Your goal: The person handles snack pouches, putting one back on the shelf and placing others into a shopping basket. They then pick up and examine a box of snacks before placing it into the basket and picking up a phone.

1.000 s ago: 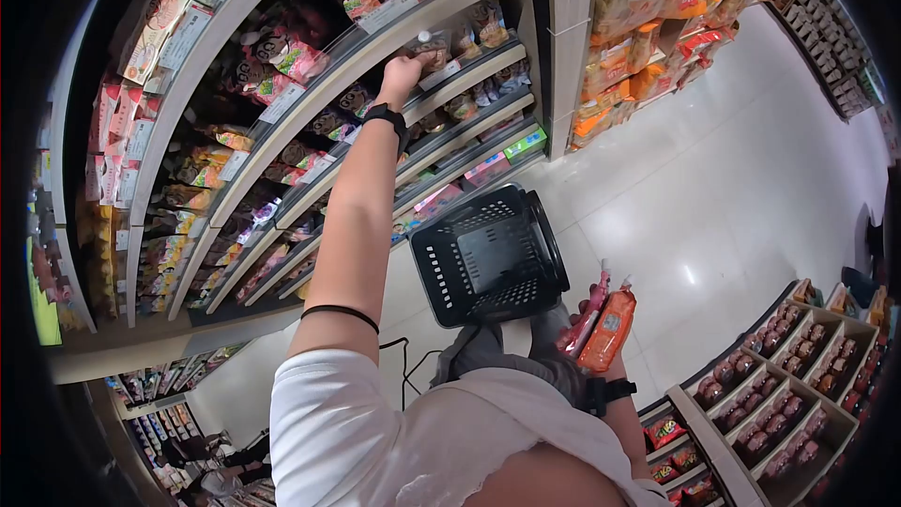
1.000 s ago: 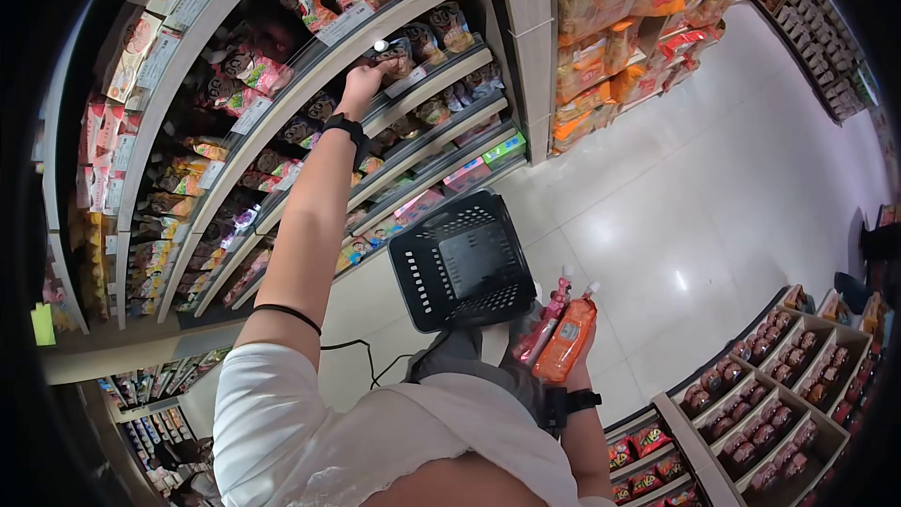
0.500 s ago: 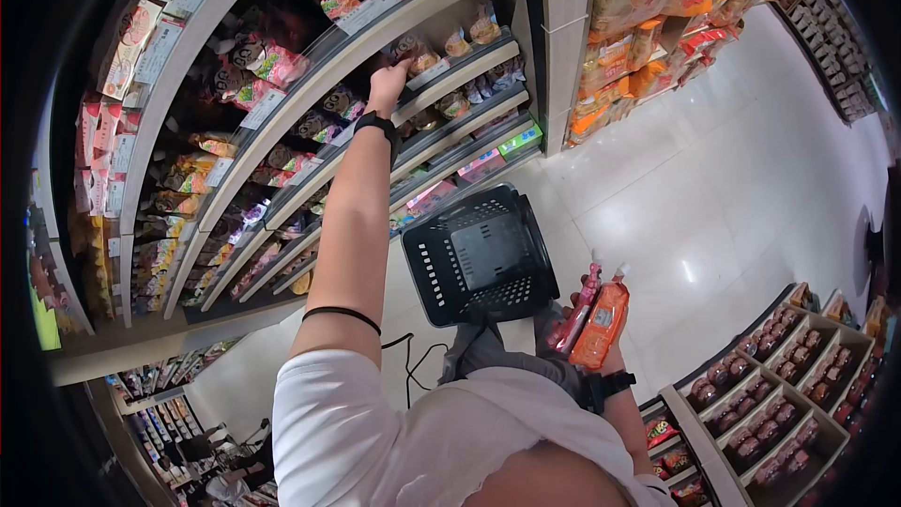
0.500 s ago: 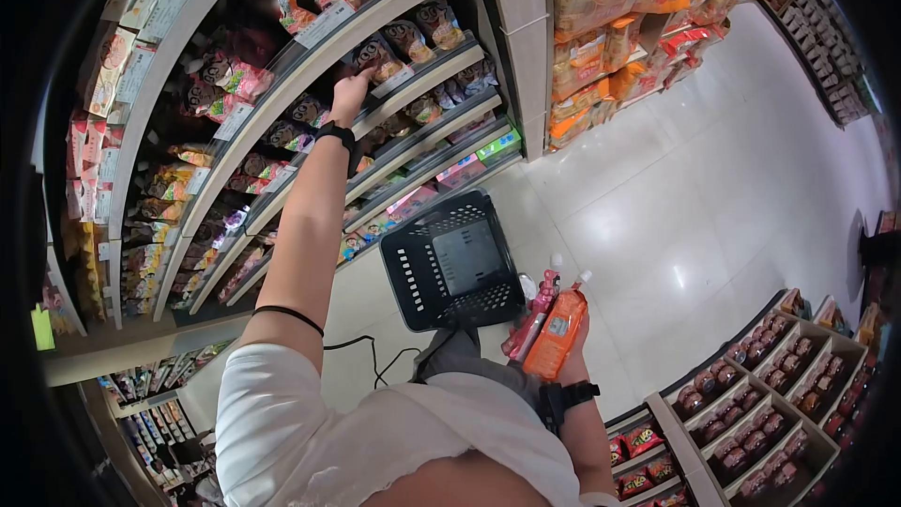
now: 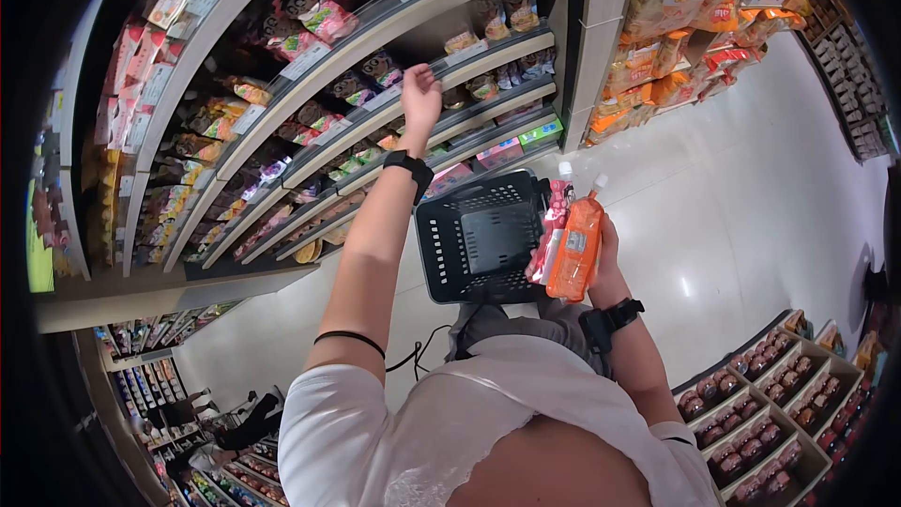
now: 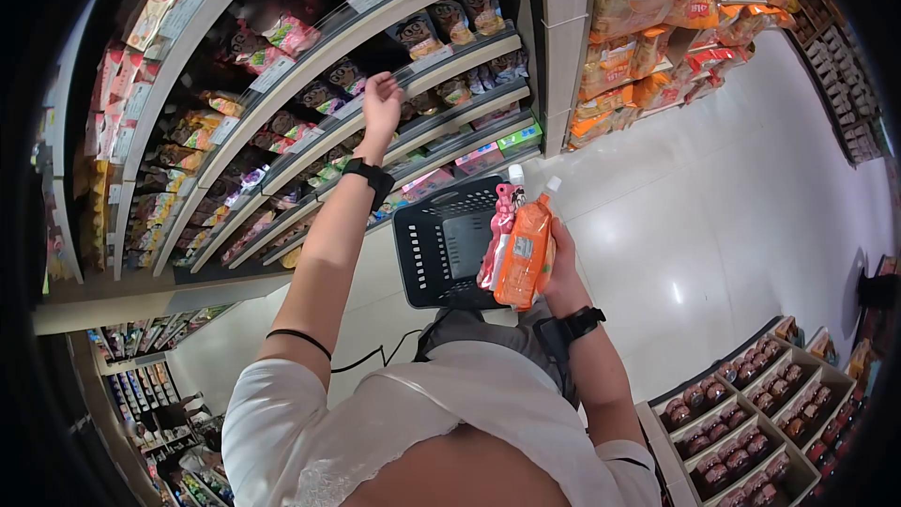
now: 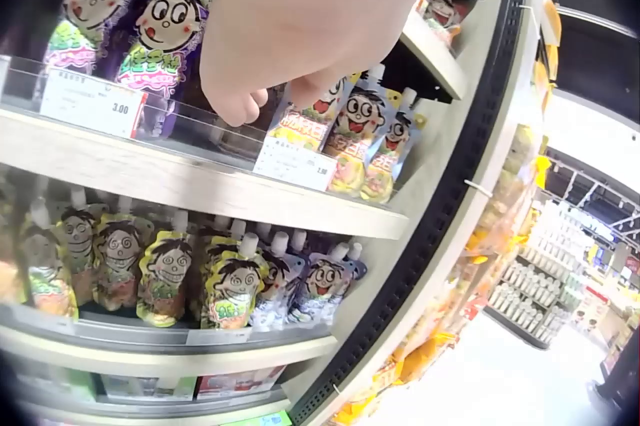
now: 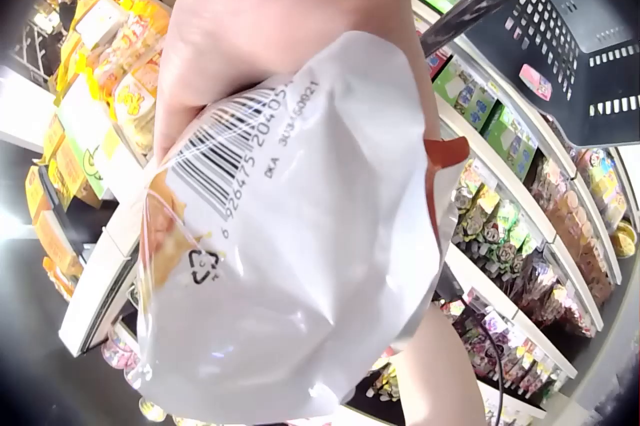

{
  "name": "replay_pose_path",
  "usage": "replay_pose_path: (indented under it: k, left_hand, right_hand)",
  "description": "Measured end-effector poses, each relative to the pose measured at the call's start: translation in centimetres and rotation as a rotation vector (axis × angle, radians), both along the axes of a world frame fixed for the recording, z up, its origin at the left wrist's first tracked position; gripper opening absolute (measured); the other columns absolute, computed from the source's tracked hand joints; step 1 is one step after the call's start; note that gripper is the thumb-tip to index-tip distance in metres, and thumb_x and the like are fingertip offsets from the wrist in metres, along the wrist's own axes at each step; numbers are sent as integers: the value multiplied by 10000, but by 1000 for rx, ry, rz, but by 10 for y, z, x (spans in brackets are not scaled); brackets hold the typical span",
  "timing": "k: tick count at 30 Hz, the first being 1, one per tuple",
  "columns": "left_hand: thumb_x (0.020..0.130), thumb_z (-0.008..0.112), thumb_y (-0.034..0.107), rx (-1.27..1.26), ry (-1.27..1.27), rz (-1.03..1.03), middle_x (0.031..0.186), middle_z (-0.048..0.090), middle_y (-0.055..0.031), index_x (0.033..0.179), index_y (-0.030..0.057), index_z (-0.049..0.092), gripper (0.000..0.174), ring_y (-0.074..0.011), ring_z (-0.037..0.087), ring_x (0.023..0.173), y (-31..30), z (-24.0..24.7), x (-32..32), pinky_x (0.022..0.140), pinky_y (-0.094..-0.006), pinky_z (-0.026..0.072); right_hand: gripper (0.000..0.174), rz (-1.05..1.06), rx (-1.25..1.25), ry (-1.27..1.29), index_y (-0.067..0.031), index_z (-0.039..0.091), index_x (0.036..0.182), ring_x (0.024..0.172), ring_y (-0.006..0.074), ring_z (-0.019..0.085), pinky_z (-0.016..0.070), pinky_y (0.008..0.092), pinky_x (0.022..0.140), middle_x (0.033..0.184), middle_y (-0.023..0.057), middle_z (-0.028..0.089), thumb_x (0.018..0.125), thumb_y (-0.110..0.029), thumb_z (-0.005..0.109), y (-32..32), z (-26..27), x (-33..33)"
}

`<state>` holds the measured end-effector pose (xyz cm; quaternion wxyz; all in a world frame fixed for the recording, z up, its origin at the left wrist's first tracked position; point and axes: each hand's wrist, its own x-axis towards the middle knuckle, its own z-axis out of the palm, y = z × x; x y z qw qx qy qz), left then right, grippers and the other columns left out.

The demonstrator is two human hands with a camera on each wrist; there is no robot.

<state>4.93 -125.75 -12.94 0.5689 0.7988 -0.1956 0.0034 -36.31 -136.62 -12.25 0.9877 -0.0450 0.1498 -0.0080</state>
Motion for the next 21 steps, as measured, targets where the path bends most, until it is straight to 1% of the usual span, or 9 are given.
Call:
replay_pose_path:
  k: [1,2,6,9,10,11,13,17,21]
  left_hand:
    - [905,620,-16,10,29,-29,1162,639,-136,1229,0,523,339,-209,627,1081,6,1,-4,947,-321,507]
    - [944,597,20,8,46,-36,1138,647,-126,1222,0,540,285,-202,634,1053,10,3,-3,928,-315,511]
    - [977,548,63,-70,175,-42,1131,649,-116,1218,-5,556,251,-192,637,1005,3,22,34,853,-310,528]
    - [1020,425,114,58,571,39,1128,643,-120,1243,-11,554,287,-202,646,958,-25,33,86,788,-324,539]
    - [1020,425,114,57,569,32,1128,643,-120,1243,-11,554,287,-202,646,958,-12,-25,148,788,-324,539]
    - [970,476,123,264,254,-2,1108,644,-99,1171,-7,607,273,-226,634,901,-25,-79,212,741,-341,523]
    - [967,480,124,253,229,-15,1108,645,-101,1172,-8,608,276,-229,634,906,-58,-79,244,746,-342,522]
    - [954,493,128,259,170,-42,1111,649,-109,1177,-11,610,287,-241,632,925,-95,-85,263,765,-347,517]
    - [942,506,132,279,112,-72,1113,653,-116,1182,-13,613,300,-252,630,944,-112,-92,245,784,-351,513]
  right_hand:
    - [568,37,13,-23,-102,564,1292,1025,320,690,571,506,900,1166,128,677,938,-545,525,0,-2,5]
    - [846,19,-38,97,4,559,1261,953,419,684,526,604,873,1039,206,689,862,-732,429,3,-23,12]
    - [756,33,5,113,-51,570,1263,962,413,679,519,622,887,1127,199,666,897,-693,415,12,-16,20]
    - [721,29,62,209,-76,568,1274,998,403,673,514,634,896,1169,186,653,907,-677,414,24,-26,11]
    - [708,85,44,162,-83,568,1277,1030,383,669,523,610,904,1172,172,657,907,-668,419,26,-37,4]
    - [679,66,70,190,-89,569,1281,1037,363,672,539,567,912,1182,168,657,909,-641,437,28,-35,-1]
    - [701,36,64,72,-60,493,1374,1100,364,647,522,555,960,1240,167,623,874,-527,646,31,-13,-9]
    - [752,85,173,26,-51,476,1391,1126,343,638,526,515,973,1250,164,617,844,-521,688,31,-22,-32]
    - [690,-34,98,262,-62,518,1343,1088,337,654,541,501,951,1208,153,640,862,-541,643,33,-36,-45]
